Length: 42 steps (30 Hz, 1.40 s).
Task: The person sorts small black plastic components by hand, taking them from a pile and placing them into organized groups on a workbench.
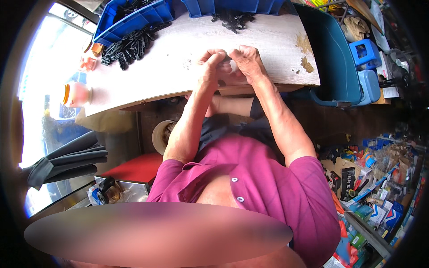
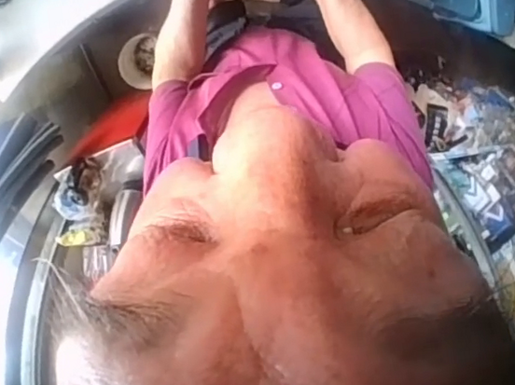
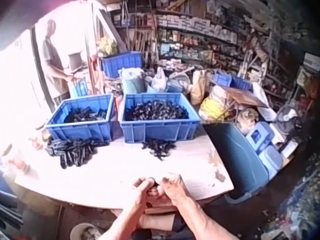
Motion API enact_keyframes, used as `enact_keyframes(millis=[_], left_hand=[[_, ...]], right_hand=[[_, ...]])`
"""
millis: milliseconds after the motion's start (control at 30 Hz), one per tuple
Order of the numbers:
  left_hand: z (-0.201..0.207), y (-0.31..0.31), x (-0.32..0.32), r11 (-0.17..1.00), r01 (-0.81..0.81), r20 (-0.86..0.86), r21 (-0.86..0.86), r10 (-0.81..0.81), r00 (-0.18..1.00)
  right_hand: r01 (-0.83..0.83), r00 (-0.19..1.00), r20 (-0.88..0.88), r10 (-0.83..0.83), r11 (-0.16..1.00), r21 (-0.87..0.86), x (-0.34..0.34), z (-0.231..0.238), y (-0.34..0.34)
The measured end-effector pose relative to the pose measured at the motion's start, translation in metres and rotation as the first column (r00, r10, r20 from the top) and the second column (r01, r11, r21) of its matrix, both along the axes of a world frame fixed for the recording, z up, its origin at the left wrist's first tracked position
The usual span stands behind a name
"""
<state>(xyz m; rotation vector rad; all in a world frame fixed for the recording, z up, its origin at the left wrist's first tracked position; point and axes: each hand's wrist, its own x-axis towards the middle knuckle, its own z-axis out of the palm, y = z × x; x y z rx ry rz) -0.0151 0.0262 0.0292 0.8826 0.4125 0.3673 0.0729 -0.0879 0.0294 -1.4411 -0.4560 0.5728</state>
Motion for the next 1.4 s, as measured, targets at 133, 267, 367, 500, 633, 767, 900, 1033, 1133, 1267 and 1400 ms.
enact_keyframes(millis=[133, 267, 367, 500, 633, 767, 900, 1033, 1133, 1267, 1400], left_hand=[[0.004, -0.002, 0.0, 1.0, 0.03, 0.001, -0.006, -0.03, 1.0], [-0.006, 0.004, 0.0, 1.0, 0.024, -0.005, 0.011, -0.024, 1.0], [-0.012, 0.006, 0.003, 0.998, 0.051, 0.046, -0.028, -0.05, 0.998], [-0.009, 0.005, 0.003, 0.996, 0.052, 0.09, -0.077, -0.045, 0.995], [-0.011, 0.007, 0.004, 0.996, 0.083, 0.125, -0.018, -0.08, 0.989], [-0.017, 0.006, 0.007, 0.995, 0.097, 0.153, 0.011, -0.097, 0.983], [-0.015, 0.002, 0.006, 0.997, 0.075, 0.156, 0.018, -0.077, 0.985], [-0.026, 0.003, 0.004, 0.995, 0.094, 0.185, 0.045, -0.101, 0.978], [-0.023, 0.001, 0.005, 0.993, 0.103, 0.203, 0.063, -0.114, 0.973], [-0.018, 0.002, -0.002, 0.992, 0.089, 0.187, 0.092, -0.105, 0.977], [-0.019, -0.003, -0.002, 0.988, 0.067, 0.214, 0.143, -0.097, 0.972]], right_hand=[[0.008, 1.0, 0.018, -0.008, 1.0, 0.006, 0.002, -0.002, 0.0], [-0.018, 1.0, -0.007, 0.018, 0.999, 0.037, -0.001, 0.0, 0.005], [0.03, 0.999, 0.019, -0.029, 0.999, -0.037, -0.004, 0.006, 0.004], [0.02, 0.998, -0.057, -0.023, 0.998, -0.054, -0.008, 0.015, 0.002], [0.018, 1.0, -0.002, -0.018, 1.0, -0.02, -0.003, 0.007, 0.001], [0.084, 0.996, -0.005, -0.084, 0.996, 0.042, -0.002, -0.003, 0.001], [0.215, 0.963, -0.197, -0.185, 0.967, 0.14, 0.005, -0.004, -0.012], [0.362, 0.874, -0.381, -0.302, 0.927, 0.096, 0.017, 0.008, -0.029], [0.534, 0.754, -0.506, -0.419, 0.84, 0.099, 0.054, 0.01, -0.06], [0.79, 0.55, -0.487, -0.679, 0.612, 0.039, 0.068, 0.025, -0.074], [0.717, 0.647, -0.406, -0.645, 0.696, 0.037, 0.072, 0.016, -0.077]])
